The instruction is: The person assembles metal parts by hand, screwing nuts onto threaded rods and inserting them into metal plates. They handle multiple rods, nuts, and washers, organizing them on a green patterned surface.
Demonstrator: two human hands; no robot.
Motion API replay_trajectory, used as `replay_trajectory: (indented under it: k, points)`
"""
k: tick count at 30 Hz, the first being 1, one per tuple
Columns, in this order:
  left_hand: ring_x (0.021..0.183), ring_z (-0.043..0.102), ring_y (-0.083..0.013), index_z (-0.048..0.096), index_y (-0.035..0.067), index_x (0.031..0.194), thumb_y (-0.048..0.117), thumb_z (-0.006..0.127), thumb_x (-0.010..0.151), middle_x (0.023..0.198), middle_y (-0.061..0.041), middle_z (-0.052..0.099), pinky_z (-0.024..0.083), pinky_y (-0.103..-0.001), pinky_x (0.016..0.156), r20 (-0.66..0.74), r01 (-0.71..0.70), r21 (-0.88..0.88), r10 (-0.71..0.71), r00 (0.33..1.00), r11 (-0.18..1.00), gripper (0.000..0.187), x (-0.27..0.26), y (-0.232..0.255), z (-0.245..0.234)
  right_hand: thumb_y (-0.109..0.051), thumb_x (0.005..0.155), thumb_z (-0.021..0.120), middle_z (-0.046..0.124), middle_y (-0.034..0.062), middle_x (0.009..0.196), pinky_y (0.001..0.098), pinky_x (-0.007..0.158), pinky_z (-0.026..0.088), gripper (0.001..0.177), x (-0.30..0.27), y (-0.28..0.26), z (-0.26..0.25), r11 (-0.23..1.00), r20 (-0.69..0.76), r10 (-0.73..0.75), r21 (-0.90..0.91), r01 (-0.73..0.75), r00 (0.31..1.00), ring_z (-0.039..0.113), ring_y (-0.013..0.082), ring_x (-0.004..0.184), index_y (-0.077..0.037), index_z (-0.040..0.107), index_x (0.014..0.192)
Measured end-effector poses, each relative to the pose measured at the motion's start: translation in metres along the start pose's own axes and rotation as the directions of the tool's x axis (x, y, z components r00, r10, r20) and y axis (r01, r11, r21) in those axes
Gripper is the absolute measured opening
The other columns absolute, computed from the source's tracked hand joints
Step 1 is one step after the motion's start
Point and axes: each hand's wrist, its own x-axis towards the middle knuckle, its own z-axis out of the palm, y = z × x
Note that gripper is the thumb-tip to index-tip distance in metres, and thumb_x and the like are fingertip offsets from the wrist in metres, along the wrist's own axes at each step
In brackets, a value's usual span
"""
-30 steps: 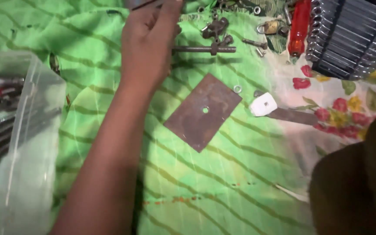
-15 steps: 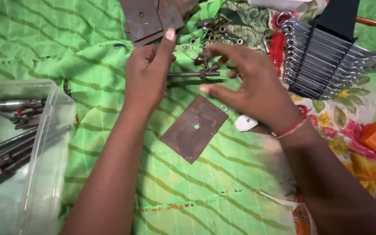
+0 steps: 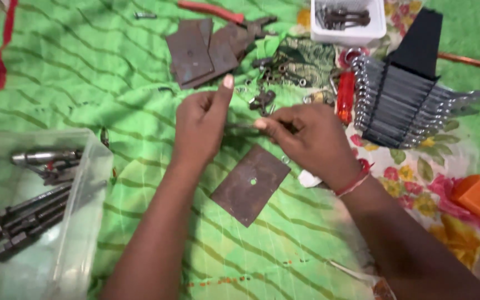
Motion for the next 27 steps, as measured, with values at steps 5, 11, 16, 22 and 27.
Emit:
replay_trajectory:
  k: [5, 11, 16, 22, 27]
  points:
    - [0.054, 0.032, -0.0102, 0.044, 0.003, 0.059, 0.051, 0.060, 0.099, 0.054, 0.001, 0.035, 0.027, -0.038, 0.048, -0.004, 0.012, 0.001, -0.012, 1.000, 1.000, 0.065, -0.0007, 0.0044, -0.0014, -0.042, 0.072, 0.086, 0.071, 0.0078, 0.063, 0.0308, 0.049, 0.053, 0.042, 0.0057, -0.0086, -0.0036, 1.000, 0.054, -0.015, -0.019, 0.016, 0.998, 0.067, 0.0150, 0.050, -0.004, 0.077, 0.086]
    - [0.052, 0.032, -0.0125, 0.043, 0.002, 0.059, 0.052, 0.061, 0.098, 0.053, -0.002, 0.033, 0.028, -0.039, 0.047, -0.027, 0.011, 0.004, -0.010, 1.000, 1.000, 0.066, 0.0003, 0.0022, -0.0029, -0.041, 0.097, 0.073, 0.064, 0.0109, 0.059, 0.0374, 0.053, 0.045, 0.041, 0.0040, -0.0078, -0.0071, 0.992, 0.148, 0.103, -0.094, -0.090, 0.984, 0.061, 0.0209, 0.049, -0.004, 0.078, 0.081]
    - [0.052, 0.031, -0.0127, 0.041, 0.002, 0.058, 0.052, 0.060, 0.098, 0.053, -0.002, 0.032, 0.026, -0.040, 0.047, 0.017, 0.015, 0.006, -0.015, 1.000, 1.000, 0.067, -0.0007, 0.0052, -0.0038, -0.040, 0.088, 0.072, 0.070, 0.0073, 0.061, 0.0327, 0.049, 0.051, 0.036, 0.0018, -0.0086, -0.0032, 0.999, 0.075, 0.039, 0.020, -0.041, 0.996, 0.068, 0.0166, 0.051, -0.005, 0.078, 0.080]
    - [0.052, 0.031, -0.0123, 0.042, 0.002, 0.058, 0.052, 0.060, 0.098, 0.053, -0.002, 0.033, 0.027, -0.040, 0.047, 0.025, 0.059, 0.032, -0.059, 0.998, 0.998, 0.066, -0.0002, 0.0081, -0.0041, -0.041, 0.085, 0.075, 0.067, 0.0108, 0.057, 0.0355, 0.048, 0.048, 0.039, 0.0041, -0.0105, -0.0059, 0.998, 0.110, 0.054, -0.038, -0.050, 0.992, 0.063, 0.0194, 0.048, -0.003, 0.077, 0.078]
    - [0.052, 0.031, -0.0123, 0.042, 0.002, 0.059, 0.052, 0.060, 0.098, 0.053, -0.001, 0.033, 0.028, -0.039, 0.047, 0.028, 0.026, 0.004, -0.026, 0.999, 1.000, 0.066, -0.0007, 0.0061, -0.0032, -0.039, 0.094, 0.068, 0.063, 0.0081, 0.056, 0.0358, 0.047, 0.044, 0.041, 0.0043, -0.0093, -0.0050, 0.998, 0.110, 0.034, 0.052, -0.040, 0.993, 0.059, 0.0177, 0.046, -0.004, 0.077, 0.076]
